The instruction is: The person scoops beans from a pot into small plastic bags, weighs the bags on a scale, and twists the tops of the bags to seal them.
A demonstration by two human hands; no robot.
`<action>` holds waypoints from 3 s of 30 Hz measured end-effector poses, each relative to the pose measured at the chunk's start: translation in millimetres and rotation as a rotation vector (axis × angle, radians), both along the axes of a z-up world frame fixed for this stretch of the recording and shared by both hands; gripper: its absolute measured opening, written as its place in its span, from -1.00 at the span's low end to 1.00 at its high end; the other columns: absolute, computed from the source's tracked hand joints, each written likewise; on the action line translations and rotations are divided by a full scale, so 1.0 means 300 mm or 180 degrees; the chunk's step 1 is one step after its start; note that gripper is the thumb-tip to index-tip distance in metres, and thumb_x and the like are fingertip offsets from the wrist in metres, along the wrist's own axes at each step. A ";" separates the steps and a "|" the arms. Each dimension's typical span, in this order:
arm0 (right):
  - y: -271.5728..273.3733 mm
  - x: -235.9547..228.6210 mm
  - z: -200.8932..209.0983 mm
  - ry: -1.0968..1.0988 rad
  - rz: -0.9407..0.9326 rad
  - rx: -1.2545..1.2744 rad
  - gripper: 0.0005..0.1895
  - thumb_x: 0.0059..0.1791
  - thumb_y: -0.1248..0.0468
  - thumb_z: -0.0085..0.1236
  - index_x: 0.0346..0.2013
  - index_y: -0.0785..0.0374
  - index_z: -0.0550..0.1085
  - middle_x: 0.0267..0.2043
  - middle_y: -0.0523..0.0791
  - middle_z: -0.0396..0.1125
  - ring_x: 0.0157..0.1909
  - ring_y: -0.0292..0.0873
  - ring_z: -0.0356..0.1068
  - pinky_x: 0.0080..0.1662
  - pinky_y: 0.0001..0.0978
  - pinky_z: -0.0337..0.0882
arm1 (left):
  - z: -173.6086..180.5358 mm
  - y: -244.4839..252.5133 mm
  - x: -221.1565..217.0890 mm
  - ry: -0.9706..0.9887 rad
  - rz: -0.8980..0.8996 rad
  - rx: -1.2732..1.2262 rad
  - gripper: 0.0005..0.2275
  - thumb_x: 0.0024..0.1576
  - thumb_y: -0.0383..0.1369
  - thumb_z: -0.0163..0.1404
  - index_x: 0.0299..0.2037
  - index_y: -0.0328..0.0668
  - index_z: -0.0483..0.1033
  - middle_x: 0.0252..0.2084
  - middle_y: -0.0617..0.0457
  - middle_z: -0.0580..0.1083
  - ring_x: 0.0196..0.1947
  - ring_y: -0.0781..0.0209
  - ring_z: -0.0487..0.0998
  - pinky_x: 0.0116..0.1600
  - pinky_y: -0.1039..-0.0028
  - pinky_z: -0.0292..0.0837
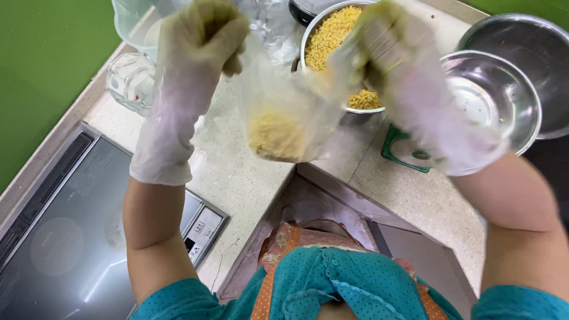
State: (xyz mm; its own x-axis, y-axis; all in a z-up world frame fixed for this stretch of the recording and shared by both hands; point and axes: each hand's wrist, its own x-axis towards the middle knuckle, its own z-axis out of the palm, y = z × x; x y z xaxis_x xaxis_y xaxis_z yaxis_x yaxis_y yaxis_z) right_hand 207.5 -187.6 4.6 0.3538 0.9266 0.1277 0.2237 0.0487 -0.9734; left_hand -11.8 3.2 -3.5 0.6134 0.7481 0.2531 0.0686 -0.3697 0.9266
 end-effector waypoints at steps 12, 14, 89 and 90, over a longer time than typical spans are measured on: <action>0.078 -0.206 -0.588 -0.1195 -0.0554 0.0384 -0.54 0.04 0.29 0.19 0.23 0.26 0.39 -0.12 -0.09 0.44 -0.21 -0.28 0.43 -0.17 -0.47 0.47 | -0.388 0.275 -0.046 0.1344 0.0708 0.1677 -0.72 0.15 -0.29 0.18 0.01 -0.24 0.59 -0.20 -0.15 0.52 -0.33 0.00 0.54 -0.19 0.24 0.45; 0.053 -0.190 -0.615 -0.1224 -0.0772 0.0352 -0.54 0.04 0.31 0.20 0.24 0.24 0.40 -0.12 -0.09 0.45 -0.21 -0.28 0.43 -0.17 -0.47 0.47 | -0.508 0.406 0.103 0.1227 0.0315 0.1430 -0.78 0.23 -0.31 0.13 0.03 -0.20 0.57 -0.07 -0.13 0.53 -0.21 0.05 0.60 -0.09 0.30 0.50; -0.341 0.067 -0.820 0.0631 -0.0944 -0.0131 -0.92 0.11 0.34 0.12 -0.15 0.31 0.49 -0.30 -0.23 0.40 -0.32 -0.40 0.31 -0.22 -0.58 0.37 | -0.906 -0.524 0.192 -0.1010 -0.0361 -0.2883 -0.84 0.14 -0.44 0.24 -0.13 -0.33 0.60 -0.39 0.13 0.54 -0.43 0.40 0.46 -0.31 0.60 0.35; -0.345 0.059 -0.816 0.0524 -0.0990 -0.0200 -0.92 0.12 0.35 0.10 -0.14 0.31 0.49 -0.29 -0.23 0.40 -0.31 -0.41 0.31 -0.22 -0.58 0.37 | -0.908 -0.524 0.192 -0.0965 -0.0423 -0.2877 -0.84 0.15 -0.44 0.23 -0.14 -0.31 0.58 -0.39 0.11 0.54 -0.42 0.39 0.48 -0.29 0.60 0.37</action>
State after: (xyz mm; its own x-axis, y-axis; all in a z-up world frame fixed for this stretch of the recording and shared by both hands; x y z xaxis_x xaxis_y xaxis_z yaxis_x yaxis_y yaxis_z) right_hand 225.3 -291.1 -240.1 0.6312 0.7756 -0.0084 0.0585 -0.0583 -0.9966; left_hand 45.7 -153.9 -275.9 0.7105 0.6673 -0.2232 -0.2116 0.5052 0.8367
